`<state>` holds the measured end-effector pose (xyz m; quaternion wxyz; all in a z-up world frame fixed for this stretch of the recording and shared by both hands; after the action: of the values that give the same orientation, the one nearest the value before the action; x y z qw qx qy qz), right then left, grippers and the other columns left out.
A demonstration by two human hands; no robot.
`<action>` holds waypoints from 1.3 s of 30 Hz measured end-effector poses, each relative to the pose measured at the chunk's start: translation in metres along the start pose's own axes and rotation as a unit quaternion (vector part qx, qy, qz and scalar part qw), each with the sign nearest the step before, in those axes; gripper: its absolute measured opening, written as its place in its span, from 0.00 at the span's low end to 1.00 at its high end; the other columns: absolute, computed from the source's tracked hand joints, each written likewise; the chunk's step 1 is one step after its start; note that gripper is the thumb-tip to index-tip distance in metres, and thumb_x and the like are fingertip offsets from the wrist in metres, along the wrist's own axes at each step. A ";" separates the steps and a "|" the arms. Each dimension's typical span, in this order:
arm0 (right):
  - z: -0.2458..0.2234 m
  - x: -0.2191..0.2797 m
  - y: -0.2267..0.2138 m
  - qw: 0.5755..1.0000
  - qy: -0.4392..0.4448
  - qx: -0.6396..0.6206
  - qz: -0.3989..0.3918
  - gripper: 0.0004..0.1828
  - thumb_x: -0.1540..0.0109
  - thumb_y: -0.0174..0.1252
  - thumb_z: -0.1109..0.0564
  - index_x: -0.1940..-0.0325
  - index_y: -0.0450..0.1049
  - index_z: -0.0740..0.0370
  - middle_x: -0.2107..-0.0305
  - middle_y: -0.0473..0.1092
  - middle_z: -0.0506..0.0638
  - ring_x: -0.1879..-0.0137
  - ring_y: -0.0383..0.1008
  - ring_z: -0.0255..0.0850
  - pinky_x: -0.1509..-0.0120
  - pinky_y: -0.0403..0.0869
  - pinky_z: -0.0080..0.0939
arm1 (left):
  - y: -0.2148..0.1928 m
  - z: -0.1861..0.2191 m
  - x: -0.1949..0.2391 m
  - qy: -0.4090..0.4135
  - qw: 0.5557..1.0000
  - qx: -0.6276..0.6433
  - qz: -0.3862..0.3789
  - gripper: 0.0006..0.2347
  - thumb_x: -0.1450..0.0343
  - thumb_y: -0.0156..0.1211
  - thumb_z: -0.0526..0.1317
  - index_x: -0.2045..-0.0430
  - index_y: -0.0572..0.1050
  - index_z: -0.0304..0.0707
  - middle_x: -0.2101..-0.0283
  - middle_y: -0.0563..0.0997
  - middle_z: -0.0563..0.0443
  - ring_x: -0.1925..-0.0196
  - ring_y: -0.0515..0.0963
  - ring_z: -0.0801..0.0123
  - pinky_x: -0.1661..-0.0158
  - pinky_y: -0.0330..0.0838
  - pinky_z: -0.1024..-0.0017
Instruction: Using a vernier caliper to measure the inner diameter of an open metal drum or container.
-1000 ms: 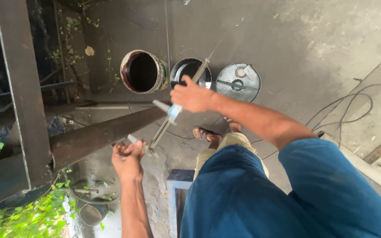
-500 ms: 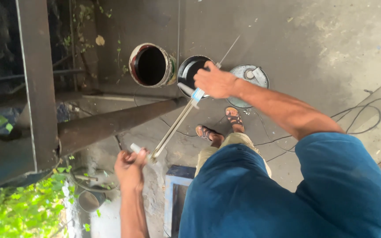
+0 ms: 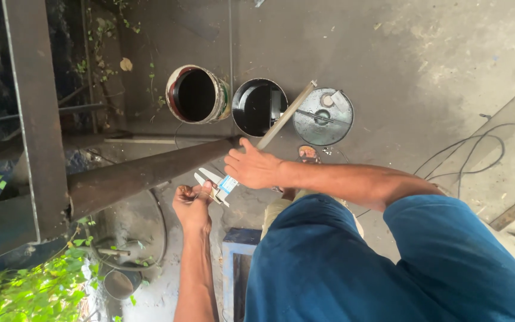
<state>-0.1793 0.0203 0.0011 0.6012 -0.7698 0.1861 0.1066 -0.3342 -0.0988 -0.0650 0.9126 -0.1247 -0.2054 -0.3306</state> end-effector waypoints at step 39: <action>0.003 0.000 0.003 0.999 -0.013 0.034 -0.008 0.07 0.41 0.54 0.51 0.68 0.69 0.55 0.70 0.64 0.48 0.56 0.67 0.44 0.42 0.64 0.63 | 0.006 0.001 0.001 0.030 0.999 0.022 0.010 0.19 0.33 0.65 0.22 0.76 0.57 0.42 0.69 0.82 0.36 0.67 0.83 0.63 0.68 0.79 0.68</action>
<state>-0.1808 0.0227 -0.0023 0.6305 -0.7488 0.1753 0.1051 -0.3296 -0.0942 -0.0644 0.9241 -0.0970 -0.1842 -0.3206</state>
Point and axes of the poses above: each hand's wrist, its own x-axis away from the middle knuckle, its own y-axis out of the palm, z = x × y, the point moved 10 cm from there along -x, towards the middle knuckle
